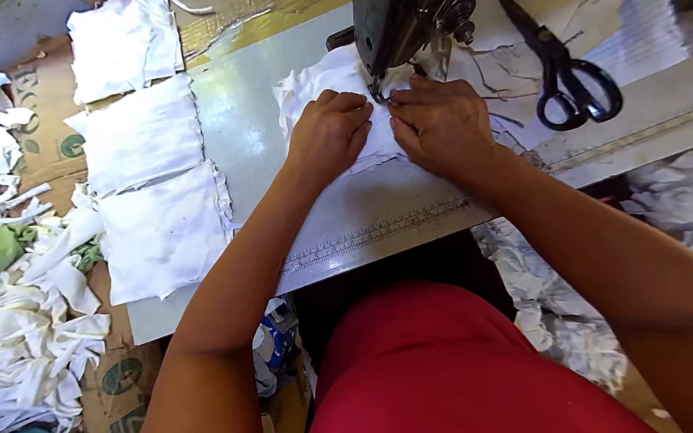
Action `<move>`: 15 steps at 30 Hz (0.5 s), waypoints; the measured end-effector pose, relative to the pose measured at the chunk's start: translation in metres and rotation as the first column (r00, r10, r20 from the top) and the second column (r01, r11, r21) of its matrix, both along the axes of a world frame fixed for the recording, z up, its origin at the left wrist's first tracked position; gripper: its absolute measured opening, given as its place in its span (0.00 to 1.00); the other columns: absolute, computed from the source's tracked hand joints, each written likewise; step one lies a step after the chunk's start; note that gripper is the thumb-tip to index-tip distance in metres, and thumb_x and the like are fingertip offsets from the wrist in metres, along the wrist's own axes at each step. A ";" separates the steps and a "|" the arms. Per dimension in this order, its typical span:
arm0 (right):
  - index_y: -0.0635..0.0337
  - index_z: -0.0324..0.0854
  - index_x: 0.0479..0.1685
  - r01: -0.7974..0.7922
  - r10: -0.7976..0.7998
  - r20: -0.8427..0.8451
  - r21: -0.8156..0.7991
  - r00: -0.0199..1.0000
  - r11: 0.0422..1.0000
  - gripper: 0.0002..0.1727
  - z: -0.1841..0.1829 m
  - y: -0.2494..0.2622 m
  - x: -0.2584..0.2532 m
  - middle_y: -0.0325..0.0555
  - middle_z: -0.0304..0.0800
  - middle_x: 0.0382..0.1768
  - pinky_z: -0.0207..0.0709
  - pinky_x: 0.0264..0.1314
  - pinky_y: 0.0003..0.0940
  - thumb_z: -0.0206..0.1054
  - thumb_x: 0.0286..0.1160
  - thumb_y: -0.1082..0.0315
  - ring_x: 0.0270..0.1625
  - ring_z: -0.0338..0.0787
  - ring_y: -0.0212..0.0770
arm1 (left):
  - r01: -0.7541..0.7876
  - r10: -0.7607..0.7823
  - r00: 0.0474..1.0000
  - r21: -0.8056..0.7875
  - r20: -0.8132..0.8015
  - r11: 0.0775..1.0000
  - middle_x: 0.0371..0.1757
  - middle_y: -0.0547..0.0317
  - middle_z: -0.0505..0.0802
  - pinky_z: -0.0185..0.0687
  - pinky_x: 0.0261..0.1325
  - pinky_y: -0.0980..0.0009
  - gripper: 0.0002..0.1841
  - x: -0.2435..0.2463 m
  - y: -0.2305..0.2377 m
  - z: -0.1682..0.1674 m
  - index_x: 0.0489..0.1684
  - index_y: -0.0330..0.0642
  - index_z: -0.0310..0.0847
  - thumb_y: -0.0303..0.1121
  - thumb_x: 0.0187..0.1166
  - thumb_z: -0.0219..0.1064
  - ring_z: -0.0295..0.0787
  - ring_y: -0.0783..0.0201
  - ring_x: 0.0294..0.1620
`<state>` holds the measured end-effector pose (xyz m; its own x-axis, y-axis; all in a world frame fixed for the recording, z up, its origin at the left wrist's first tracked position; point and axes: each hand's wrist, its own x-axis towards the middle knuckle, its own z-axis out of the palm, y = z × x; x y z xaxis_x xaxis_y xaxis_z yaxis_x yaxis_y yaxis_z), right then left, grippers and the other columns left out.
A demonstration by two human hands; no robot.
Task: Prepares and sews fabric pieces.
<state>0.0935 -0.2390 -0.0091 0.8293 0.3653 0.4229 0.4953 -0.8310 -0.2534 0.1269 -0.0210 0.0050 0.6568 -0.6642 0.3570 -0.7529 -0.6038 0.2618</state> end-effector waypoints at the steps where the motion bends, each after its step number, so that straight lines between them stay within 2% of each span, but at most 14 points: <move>1: 0.62 0.93 0.54 -0.001 0.001 0.006 0.002 1.000 1.000 0.22 -0.001 0.000 0.003 0.49 0.92 0.67 0.76 0.68 0.61 0.51 0.87 0.63 0.75 0.86 0.59 | -0.020 0.020 1.000 0.009 -0.008 1.000 0.66 0.46 0.93 0.78 0.65 0.50 0.19 0.000 -0.001 0.000 0.59 0.39 0.92 0.34 0.86 0.54 0.87 0.43 0.67; 7: 0.63 0.92 0.54 0.005 -0.005 -0.016 -0.008 1.000 1.000 0.21 0.000 0.001 0.016 0.49 0.90 0.70 0.73 0.64 0.62 0.51 0.88 0.65 0.77 0.84 0.57 | -0.131 0.132 0.991 0.031 -0.033 0.991 0.67 0.45 0.91 0.76 0.64 0.48 0.19 -0.002 -0.010 0.001 0.61 0.38 0.91 0.34 0.87 0.54 0.85 0.42 0.68; 11: 0.60 0.91 0.60 0.017 -0.017 -0.014 0.013 1.000 1.000 0.21 -0.002 0.000 0.027 0.48 0.90 0.71 0.71 0.68 0.62 0.52 0.88 0.65 0.77 0.84 0.57 | -0.162 0.163 0.982 0.014 -0.091 0.987 0.69 0.44 0.90 0.75 0.69 0.46 0.19 0.001 -0.009 0.004 0.63 0.39 0.91 0.34 0.87 0.55 0.83 0.41 0.71; 15: 0.61 0.89 0.64 0.055 -0.055 -0.030 -0.001 0.998 0.998 0.21 -0.003 0.002 0.034 0.53 0.90 0.69 0.69 0.71 0.62 0.52 0.90 0.63 0.78 0.81 0.63 | -0.167 0.168 0.982 0.009 -0.085 0.986 0.69 0.42 0.90 0.74 0.71 0.47 0.19 0.002 -0.007 0.002 0.65 0.39 0.90 0.35 0.87 0.56 0.83 0.40 0.71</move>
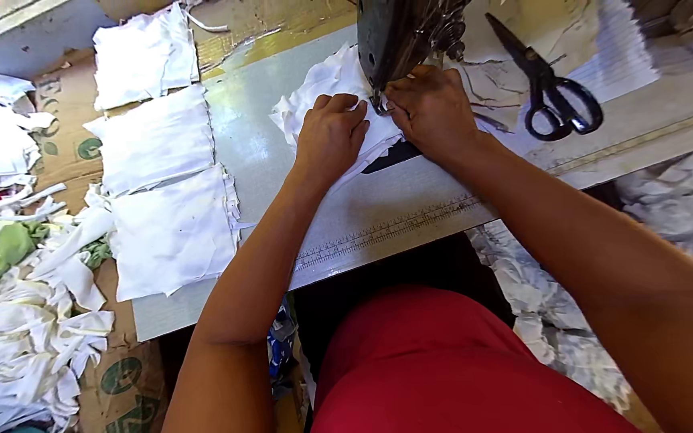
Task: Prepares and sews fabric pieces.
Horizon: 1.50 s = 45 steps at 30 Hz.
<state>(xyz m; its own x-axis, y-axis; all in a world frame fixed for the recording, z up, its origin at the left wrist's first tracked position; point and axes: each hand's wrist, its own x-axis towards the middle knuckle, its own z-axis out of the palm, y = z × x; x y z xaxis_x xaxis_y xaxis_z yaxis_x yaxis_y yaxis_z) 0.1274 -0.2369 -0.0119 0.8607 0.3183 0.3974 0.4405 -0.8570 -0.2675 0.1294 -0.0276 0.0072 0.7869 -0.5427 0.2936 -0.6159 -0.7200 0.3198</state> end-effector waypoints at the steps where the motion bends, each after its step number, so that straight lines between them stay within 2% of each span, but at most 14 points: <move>1: 0.63 0.89 0.64 0.016 -0.016 0.017 0.003 1.000 1.000 0.21 0.000 -0.001 0.000 0.57 0.90 0.68 0.69 0.72 0.63 0.53 0.91 0.62 0.77 0.81 0.65 | -0.010 0.010 1.000 0.009 0.002 1.000 0.69 0.42 0.90 0.74 0.72 0.47 0.19 -0.001 0.000 0.001 0.65 0.39 0.90 0.35 0.87 0.56 0.83 0.40 0.71; 4: 0.68 0.89 0.55 0.049 -0.054 0.089 0.055 0.995 0.997 0.19 0.008 -0.001 -0.014 0.62 0.91 0.63 0.70 0.74 0.61 0.54 0.89 0.65 0.73 0.83 0.66 | -0.055 0.055 0.998 0.056 0.003 0.997 0.67 0.43 0.91 0.76 0.71 0.49 0.19 -0.003 -0.002 0.006 0.64 0.41 0.91 0.36 0.87 0.56 0.84 0.41 0.69; 7: 0.67 0.89 0.37 -0.070 0.040 0.283 0.095 0.958 0.993 0.16 0.009 0.009 -0.045 0.59 0.95 0.47 0.76 0.60 0.60 0.57 0.83 0.67 0.59 0.90 0.63 | -0.086 0.090 0.996 0.128 -0.026 0.988 0.62 0.42 0.92 0.79 0.63 0.48 0.18 -0.004 -0.006 0.014 0.62 0.44 0.92 0.38 0.88 0.57 0.84 0.40 0.66; 9: 0.64 0.91 0.45 -0.231 0.201 0.280 0.078 0.939 0.970 0.17 0.005 0.018 -0.058 0.57 0.95 0.50 0.77 0.60 0.59 0.62 0.81 0.60 0.58 0.90 0.60 | -0.087 0.096 0.994 0.184 -0.042 0.979 0.60 0.41 0.91 0.79 0.62 0.47 0.18 -0.002 -0.006 0.020 0.62 0.44 0.92 0.38 0.89 0.57 0.85 0.40 0.64; 11: 0.62 0.89 0.59 -0.331 0.321 0.123 0.064 0.939 0.942 0.28 0.001 0.022 -0.058 0.54 0.93 0.58 0.76 0.60 0.57 0.61 0.81 0.46 0.62 0.89 0.58 | -0.077 0.097 0.992 0.223 -0.082 0.972 0.58 0.39 0.91 0.79 0.62 0.45 0.17 0.000 -0.005 0.026 0.60 0.42 0.92 0.38 0.89 0.57 0.85 0.38 0.63; 14: 0.59 0.90 0.51 -0.308 0.306 0.038 0.070 0.951 0.949 0.35 0.003 0.018 -0.050 0.53 0.93 0.55 0.74 0.57 0.60 0.53 0.82 0.35 0.61 0.88 0.59 | -0.053 0.103 0.979 0.271 -0.174 0.961 0.56 0.37 0.89 0.80 0.60 0.42 0.17 0.001 -0.001 0.038 0.55 0.39 0.92 0.36 0.89 0.57 0.87 0.38 0.59; 17: 0.59 0.90 0.40 -0.245 0.239 0.070 0.102 0.969 0.964 0.29 0.003 0.008 -0.045 0.53 0.94 0.51 0.71 0.60 0.60 0.52 0.88 0.44 0.63 0.86 0.59 | -0.031 0.091 0.972 0.263 -0.219 0.964 0.52 0.39 0.90 0.81 0.56 0.41 0.16 -0.001 0.004 0.043 0.49 0.37 0.92 0.38 0.88 0.60 0.89 0.40 0.56; 22: 0.63 0.91 0.40 -0.162 0.140 0.159 0.133 0.977 0.978 0.18 -0.002 0.003 -0.044 0.56 0.95 0.53 0.75 0.61 0.58 0.62 0.85 0.59 0.64 0.88 0.61 | 0.012 -0.010 1.000 0.108 -0.011 0.994 0.47 0.40 0.90 0.76 0.57 0.44 0.16 -0.001 0.008 0.021 0.36 0.34 0.90 0.40 0.83 0.65 0.85 0.39 0.58; 25: 0.63 0.93 0.43 -0.288 0.251 0.197 0.193 0.948 0.938 0.18 -0.004 0.005 -0.047 0.56 0.96 0.51 0.81 0.59 0.53 0.61 0.86 0.59 0.57 0.92 0.57 | 0.123 -0.124 0.987 0.021 0.106 0.992 0.50 0.44 0.94 0.76 0.61 0.47 0.12 0.000 0.011 0.012 0.38 0.36 0.91 0.34 0.82 0.65 0.86 0.41 0.62; 29: 0.60 0.94 0.44 -0.208 0.193 0.147 0.095 0.970 0.974 0.26 -0.002 0.001 -0.047 0.53 0.96 0.56 0.75 0.65 0.58 0.56 0.89 0.49 0.64 0.91 0.57 | 0.304 -0.303 0.953 -0.070 0.027 0.950 0.57 0.46 0.95 0.79 0.70 0.53 0.15 0.003 0.019 0.007 0.51 0.38 0.94 0.33 0.85 0.60 0.89 0.46 0.64; 32: 0.58 0.94 0.51 -0.115 0.111 0.115 0.034 0.987 0.993 0.27 -0.002 0.001 -0.044 0.54 0.94 0.61 0.72 0.66 0.62 0.55 0.89 0.46 0.70 0.87 0.60 | 0.241 -0.240 0.970 0.008 -0.042 0.971 0.65 0.43 0.92 0.76 0.72 0.48 0.18 -0.001 0.020 0.011 0.60 0.39 0.92 0.35 0.86 0.58 0.84 0.42 0.71; 36: 0.60 0.92 0.54 -0.040 0.028 0.132 0.090 0.991 0.995 0.22 -0.003 0.001 -0.039 0.62 0.90 0.57 0.73 0.61 0.60 0.58 0.88 0.52 0.65 0.84 0.66 | 0.133 -0.131 0.991 0.098 -0.020 0.986 0.67 0.42 0.90 0.75 0.67 0.45 0.20 0.000 0.011 0.010 0.64 0.41 0.90 0.38 0.88 0.56 0.83 0.39 0.70; 41: 0.64 0.90 0.36 -0.200 0.164 0.278 0.106 0.947 0.974 0.20 -0.005 0.006 -0.043 0.59 0.93 0.47 0.74 0.57 0.56 0.61 0.87 0.58 0.58 0.89 0.61 | 0.047 -0.042 0.998 0.124 -0.041 0.991 0.66 0.41 0.89 0.74 0.63 0.44 0.21 0.003 0.006 0.013 0.67 0.43 0.89 0.39 0.89 0.54 0.82 0.40 0.67; 45: 0.66 0.91 0.47 -0.367 0.320 0.291 0.127 0.902 0.921 0.19 -0.005 0.023 -0.049 0.58 0.94 0.54 0.81 0.65 0.53 0.60 0.86 0.60 0.62 0.91 0.58 | 0.047 -0.035 0.995 0.126 -0.096 0.991 0.64 0.38 0.88 0.75 0.64 0.45 0.22 0.005 0.011 0.019 0.69 0.42 0.88 0.33 0.85 0.52 0.81 0.38 0.65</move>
<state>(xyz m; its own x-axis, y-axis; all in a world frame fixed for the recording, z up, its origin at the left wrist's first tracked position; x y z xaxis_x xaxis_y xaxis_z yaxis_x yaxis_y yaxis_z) 0.0786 -0.2135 -0.0173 0.5690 0.4805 0.6673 0.7729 -0.5897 -0.2344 0.1344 -0.0168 0.0262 0.7840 -0.6034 0.1459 -0.6174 -0.7336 0.2840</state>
